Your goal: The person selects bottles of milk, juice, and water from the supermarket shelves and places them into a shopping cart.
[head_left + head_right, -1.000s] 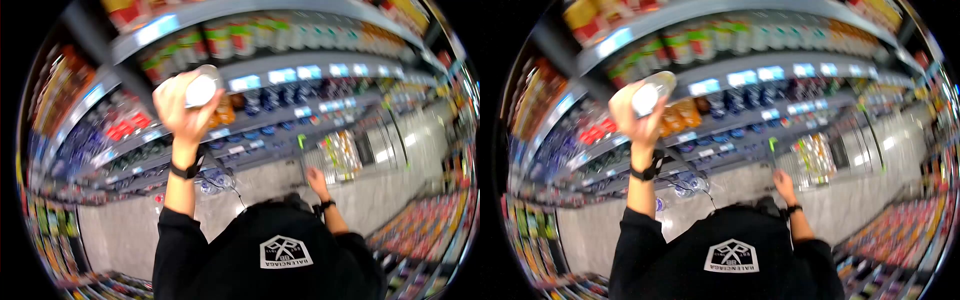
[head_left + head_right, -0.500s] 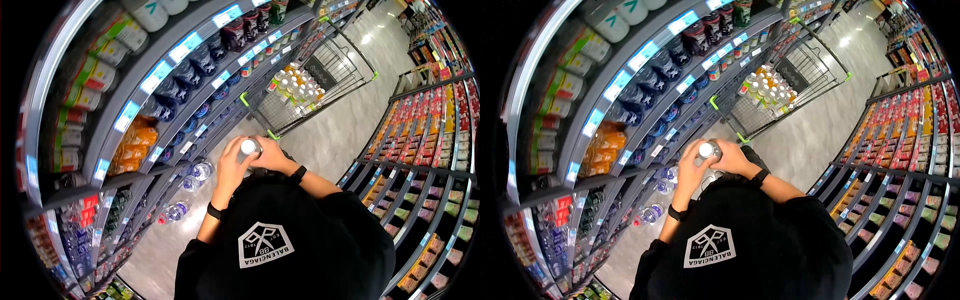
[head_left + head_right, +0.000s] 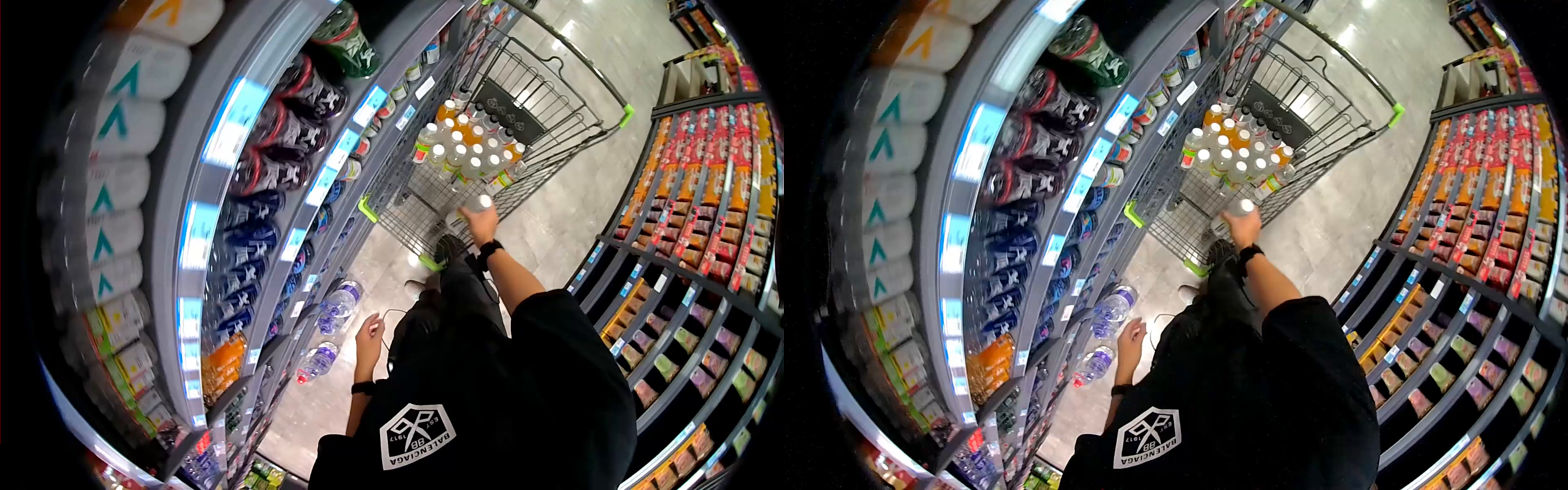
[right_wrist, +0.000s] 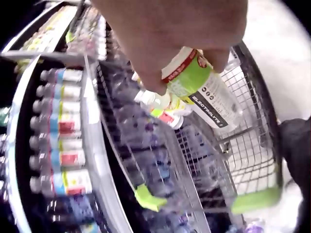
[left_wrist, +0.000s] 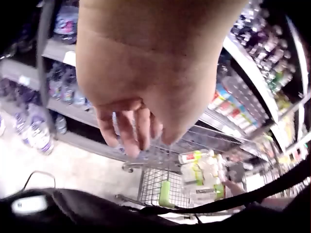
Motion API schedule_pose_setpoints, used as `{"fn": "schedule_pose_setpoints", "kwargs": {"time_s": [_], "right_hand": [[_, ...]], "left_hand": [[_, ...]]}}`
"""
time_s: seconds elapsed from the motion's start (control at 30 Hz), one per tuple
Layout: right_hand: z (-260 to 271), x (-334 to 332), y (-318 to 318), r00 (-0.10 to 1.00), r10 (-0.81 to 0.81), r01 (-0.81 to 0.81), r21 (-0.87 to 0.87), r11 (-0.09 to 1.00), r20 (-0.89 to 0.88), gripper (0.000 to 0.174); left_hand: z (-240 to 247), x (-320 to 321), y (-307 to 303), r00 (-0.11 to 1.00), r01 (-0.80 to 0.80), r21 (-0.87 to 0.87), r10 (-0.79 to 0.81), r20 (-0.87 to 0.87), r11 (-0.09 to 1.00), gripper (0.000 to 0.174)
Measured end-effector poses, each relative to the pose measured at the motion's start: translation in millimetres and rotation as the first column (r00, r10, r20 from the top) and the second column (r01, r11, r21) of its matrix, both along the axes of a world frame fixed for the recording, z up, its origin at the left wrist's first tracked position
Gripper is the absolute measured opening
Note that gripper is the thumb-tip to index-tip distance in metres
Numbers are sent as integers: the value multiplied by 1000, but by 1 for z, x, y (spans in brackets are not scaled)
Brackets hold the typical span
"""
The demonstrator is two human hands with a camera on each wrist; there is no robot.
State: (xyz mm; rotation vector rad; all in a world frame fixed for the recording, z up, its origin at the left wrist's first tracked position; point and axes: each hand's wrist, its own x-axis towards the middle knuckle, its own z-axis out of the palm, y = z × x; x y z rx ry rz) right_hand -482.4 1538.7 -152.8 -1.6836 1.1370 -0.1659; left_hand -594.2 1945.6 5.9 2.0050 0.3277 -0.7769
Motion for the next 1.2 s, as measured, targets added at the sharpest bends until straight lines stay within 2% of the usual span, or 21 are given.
{"fn": "schedule_pose_setpoints", "kwargs": {"time_s": [0.03,0.1,0.13,0.17,0.2,0.3,0.4,0.47,0.5,0.57,0.6,0.63,0.7,0.77,0.83,0.9,0.93,0.97,1.03,1.17,1.2], "right_hand": [[-30,7,-18,997,-6,10,45,999,-75,66],[-25,32,-37,985,-133,130,-30,991,-108,68],[-48,38,-50,961,-112,100,-58,993,-252,70],[-76,40,-60,983,-130,129,-16,991,-129,70],[-61,49,-67,986,-126,124,-23,992,-113,67],[-104,61,-95,967,35,-11,96,995,-253,55],[-118,68,-103,947,7,6,38,999,-321,47],[-131,65,-108,881,-112,67,-114,991,-460,59],[-148,55,-105,878,-113,70,-111,991,-465,59],[-144,52,-95,969,-190,198,35,980,-160,53],[-120,49,-85,973,-153,151,-24,988,-174,47],[-132,38,-76,982,-146,152,47,987,-120,43],[-89,25,-54,988,53,-50,23,998,-145,42],[-65,9,-34,918,298,-262,166,951,-262,40],[-57,-17,-12,813,556,-555,60,830,-173,37],[-36,-28,11,730,648,-637,126,760,-218,39],[-25,-29,19,560,755,-757,159,633,-341,43],[-15,-30,30,570,749,-753,151,641,-337,43],[-12,-40,51,191,874,-922,223,316,-448,39],[-39,-74,117,103,857,-972,130,194,-505,53],[-71,-91,139,195,811,-965,41,261,-551,58]], "left_hand": [[-10,-6,8,994,-95,66,98,-40,993,41],[-21,-25,32,982,-93,187,121,-143,978,43],[-12,-29,36,966,-95,209,140,-216,973,46],[2,-29,35,964,-55,241,114,-238,969,46],[4,-36,41,967,-78,252,135,-214,964,45],[23,-37,34,954,-160,280,221,-201,947,43],[36,-24,14,938,-202,257,262,-226,945,42],[40,-15,2,936,-180,221,236,-260,958,42],[39,-13,1,936,-176,226,234,-264,958,42],[36,-9,-4,946,-168,193,213,-242,967,42],[35,-7,-7,950,-175,174,213,-229,969,42],[33,-6,-5,952,-174,171,211,-224,970,42],[25,-3,1,965,-144,128,168,-203,981,42],[24,6,3,974,-118,135,141,-179,984,43],[22,11,8,979,-87,138,110,-170,987,43],[16,17,18,985,-76,121,94,-146,990,42],[17,20,23,987,-59,103,74,-142,993,42],[18,22,28,989,-41,85,53,-139,995,41],[9,19,48,992,-27,82,37,-121,996,41],[-6,6,101,996,9,24,-7,-94,1000,39],[-7,4,118,995,59,24,-57,-78,998,39]]}}
